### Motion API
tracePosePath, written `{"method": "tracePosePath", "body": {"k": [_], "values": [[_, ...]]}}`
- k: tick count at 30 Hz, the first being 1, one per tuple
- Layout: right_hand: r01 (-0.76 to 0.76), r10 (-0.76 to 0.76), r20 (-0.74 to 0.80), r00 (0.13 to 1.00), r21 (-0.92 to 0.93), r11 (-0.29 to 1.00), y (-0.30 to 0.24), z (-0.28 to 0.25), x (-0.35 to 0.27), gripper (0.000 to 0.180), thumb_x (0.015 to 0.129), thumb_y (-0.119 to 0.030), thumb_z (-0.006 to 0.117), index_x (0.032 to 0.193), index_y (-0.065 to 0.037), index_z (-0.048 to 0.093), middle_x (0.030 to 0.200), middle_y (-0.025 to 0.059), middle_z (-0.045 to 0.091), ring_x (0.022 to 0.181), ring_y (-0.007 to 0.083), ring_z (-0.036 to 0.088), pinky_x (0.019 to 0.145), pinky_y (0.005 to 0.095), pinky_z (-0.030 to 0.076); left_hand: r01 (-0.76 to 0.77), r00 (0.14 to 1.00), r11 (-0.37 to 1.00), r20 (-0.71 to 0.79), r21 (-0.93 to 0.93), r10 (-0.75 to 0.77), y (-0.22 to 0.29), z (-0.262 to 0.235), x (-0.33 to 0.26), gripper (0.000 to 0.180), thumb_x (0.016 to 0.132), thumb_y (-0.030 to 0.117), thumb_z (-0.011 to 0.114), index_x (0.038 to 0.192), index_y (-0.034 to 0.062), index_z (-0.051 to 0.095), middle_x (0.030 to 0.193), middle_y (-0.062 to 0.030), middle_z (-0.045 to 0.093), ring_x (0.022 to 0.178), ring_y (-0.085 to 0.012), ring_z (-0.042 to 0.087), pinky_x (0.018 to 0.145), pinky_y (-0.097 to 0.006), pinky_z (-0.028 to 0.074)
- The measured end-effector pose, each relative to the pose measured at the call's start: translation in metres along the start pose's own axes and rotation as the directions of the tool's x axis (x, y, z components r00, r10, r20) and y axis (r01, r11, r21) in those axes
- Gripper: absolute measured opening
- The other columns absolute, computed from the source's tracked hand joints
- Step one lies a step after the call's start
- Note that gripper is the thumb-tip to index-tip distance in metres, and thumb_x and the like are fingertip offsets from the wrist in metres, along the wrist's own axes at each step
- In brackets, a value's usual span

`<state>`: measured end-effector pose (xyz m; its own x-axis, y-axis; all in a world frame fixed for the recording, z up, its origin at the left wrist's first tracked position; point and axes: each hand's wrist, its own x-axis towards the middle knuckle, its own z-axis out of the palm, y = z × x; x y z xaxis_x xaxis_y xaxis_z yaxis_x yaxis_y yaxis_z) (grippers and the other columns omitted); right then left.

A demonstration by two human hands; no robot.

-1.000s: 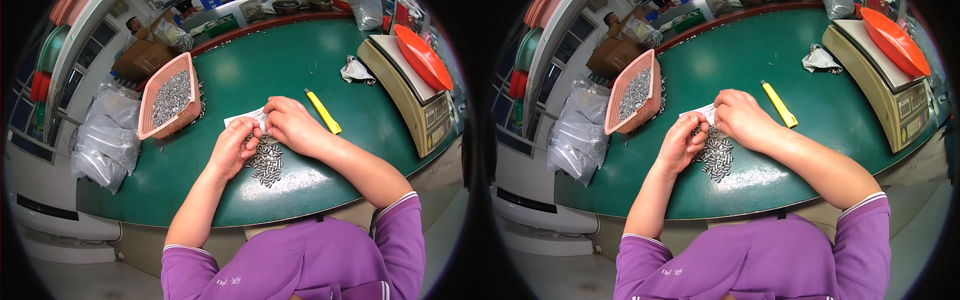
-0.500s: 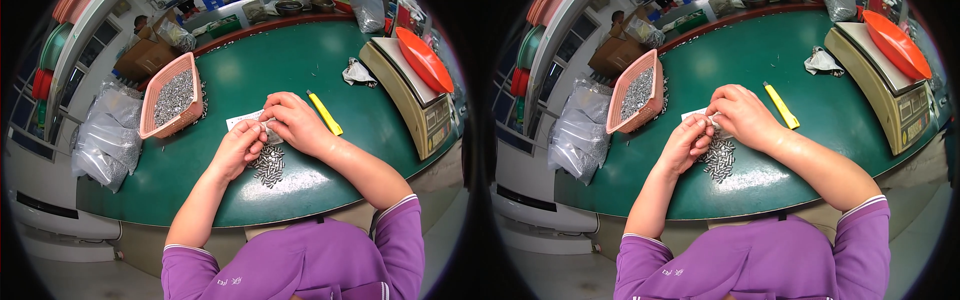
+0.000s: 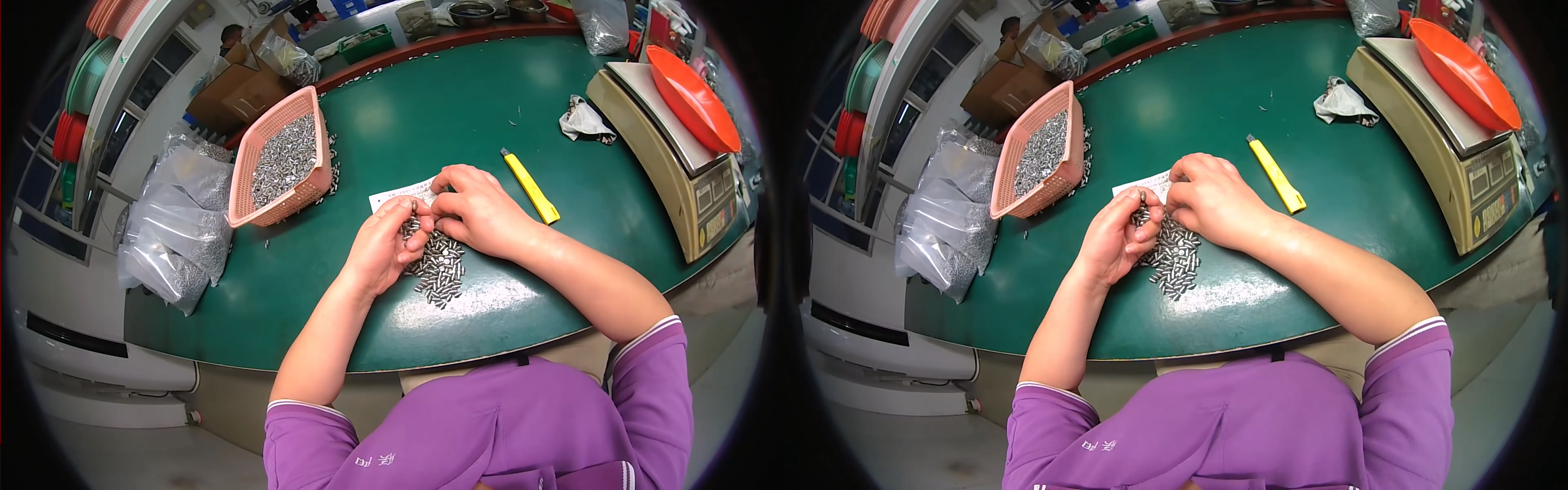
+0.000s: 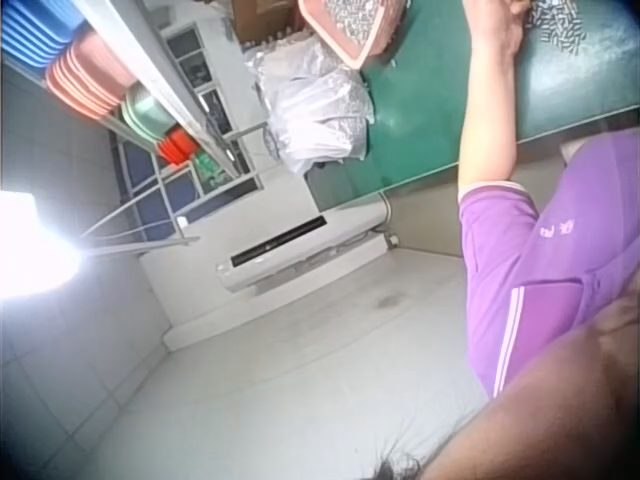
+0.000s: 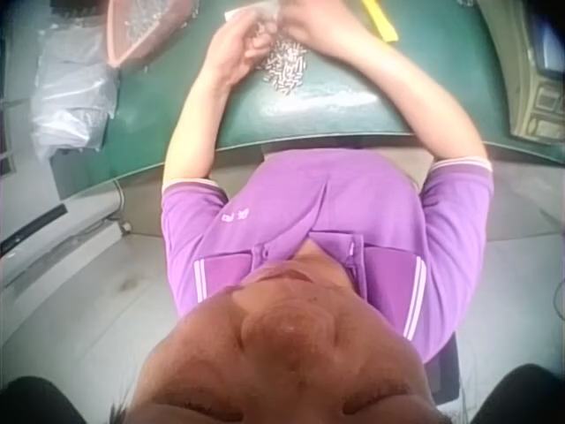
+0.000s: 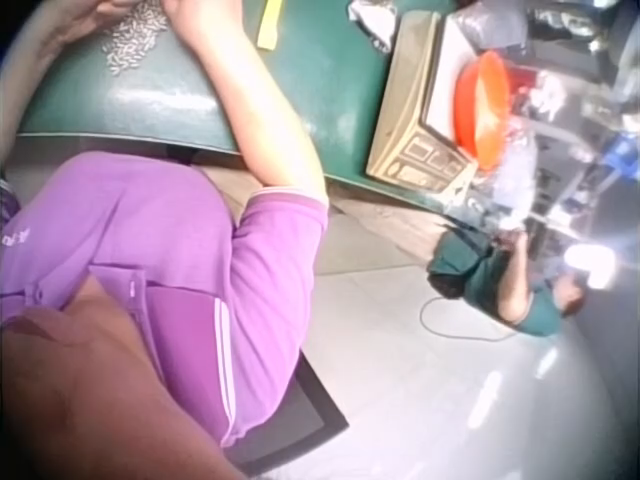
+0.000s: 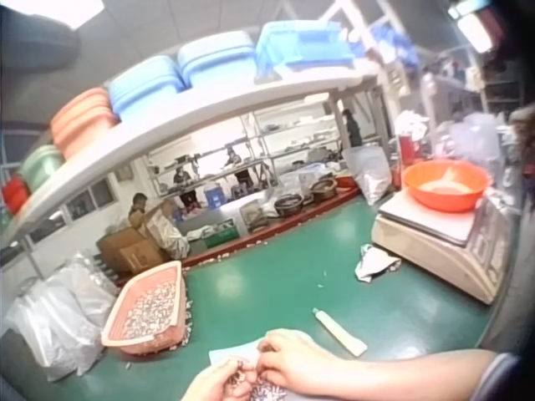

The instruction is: Inspecting and sorting small metal fasteners at a workstation.

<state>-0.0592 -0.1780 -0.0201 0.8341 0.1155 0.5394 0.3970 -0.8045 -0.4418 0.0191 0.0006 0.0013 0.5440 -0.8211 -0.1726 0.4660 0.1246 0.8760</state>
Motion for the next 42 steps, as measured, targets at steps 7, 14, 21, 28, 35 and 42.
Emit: {"method": "tracePosePath", "body": {"k": [7,14,21,28,35,42], "values": [[0.0,0.001,-0.016,1.0,0.019,1.0,0.003,0.0,0.003,0.012,0.074,-0.008,0.066,0.084,-0.005,0.061,0.108,0.0096,0.055,0.109,0.0294,0.05,0.093,0.0412,0.039,-0.051,0.997,0.998,-0.052,-0.032,0.049,0.002,0.003,0.001,0.021,0.097,0.022,0.044,0.101,0.0032,0.051,0.087,-0.0062,0.053,0.061,-0.0074,0.042,0.045,-0.016,0.031],[0.023,-0.003,-0.149,0.989,0.134,0.991,-0.007,-0.012,0.009,0.011,0.079,-0.007,0.065,0.088,-0.007,0.059,0.108,0.0091,0.055,0.11,0.0292,0.051,0.093,0.0402,0.041,0.035,0.999,0.999,-0.012,0.042,-0.035,0.0,0.006,-0.001,0.017,0.093,0.017,0.056,0.103,0.0038,0.05,0.086,-0.0042,0.053,0.06,-0.0036,0.041,0.045,-0.015,0.032],[0.052,-0.024,-0.138,0.99,0.203,0.978,-0.01,-0.012,0.01,0.014,0.079,-0.006,0.065,0.093,-0.008,0.063,0.105,0.0075,0.055,0.108,0.028,0.052,0.091,0.0389,0.043,0.052,0.999,0.998,0.01,0.045,-0.053,0.001,0.004,-0.002,0.016,0.094,0.017,0.055,0.102,0.0042,0.051,0.084,-0.0034,0.053,0.058,-0.0032,0.041,0.043,-0.014,0.03],[0.0,0.003,-0.077,0.997,0.051,0.999,0.002,-0.002,0.003,0.018,0.076,-0.007,0.067,0.094,-0.01,0.065,0.109,0.0083,0.054,0.109,0.0284,0.051,0.092,0.0401,0.042,0.013,0.999,1.0,0.031,-0.004,-0.013,0.002,0.002,-0.001,0.016,0.096,0.018,0.046,0.094,0.0041,0.052,0.084,-0.0046,0.053,0.057,-0.0058,0.041,0.042,-0.016,0.029],[0.1,-0.103,-0.081,0.991,-0.043,0.994,0.003,0.003,0.001,0.016,0.074,-0.011,0.066,0.09,-0.012,0.067,0.107,0.0075,0.055,0.111,0.0275,0.049,0.094,0.0449,0.038,-0.002,0.999,1.0,0.046,-0.015,0.003,0.002,0.0,0.0,0.02,0.096,0.019,0.04,0.094,0.0031,0.052,0.085,-0.0068,0.053,0.058,-0.0079,0.04,0.041,-0.017,0.029],[0.072,-0.077,-0.074,0.994,-0.074,0.995,0.003,0.001,0.002,0.011,0.07,-0.011,0.066,0.079,-0.007,0.062,0.104,0.0095,0.055,0.107,0.0281,0.051,0.093,0.0442,0.039,-0.026,0.999,0.999,-0.036,-0.026,0.025,0.003,0.006,0.0,0.02,0.097,0.02,0.04,0.097,0.0029,0.051,0.087,-0.0076,0.053,0.059,-0.0081,0.041,0.043,-0.017,0.031]]}}
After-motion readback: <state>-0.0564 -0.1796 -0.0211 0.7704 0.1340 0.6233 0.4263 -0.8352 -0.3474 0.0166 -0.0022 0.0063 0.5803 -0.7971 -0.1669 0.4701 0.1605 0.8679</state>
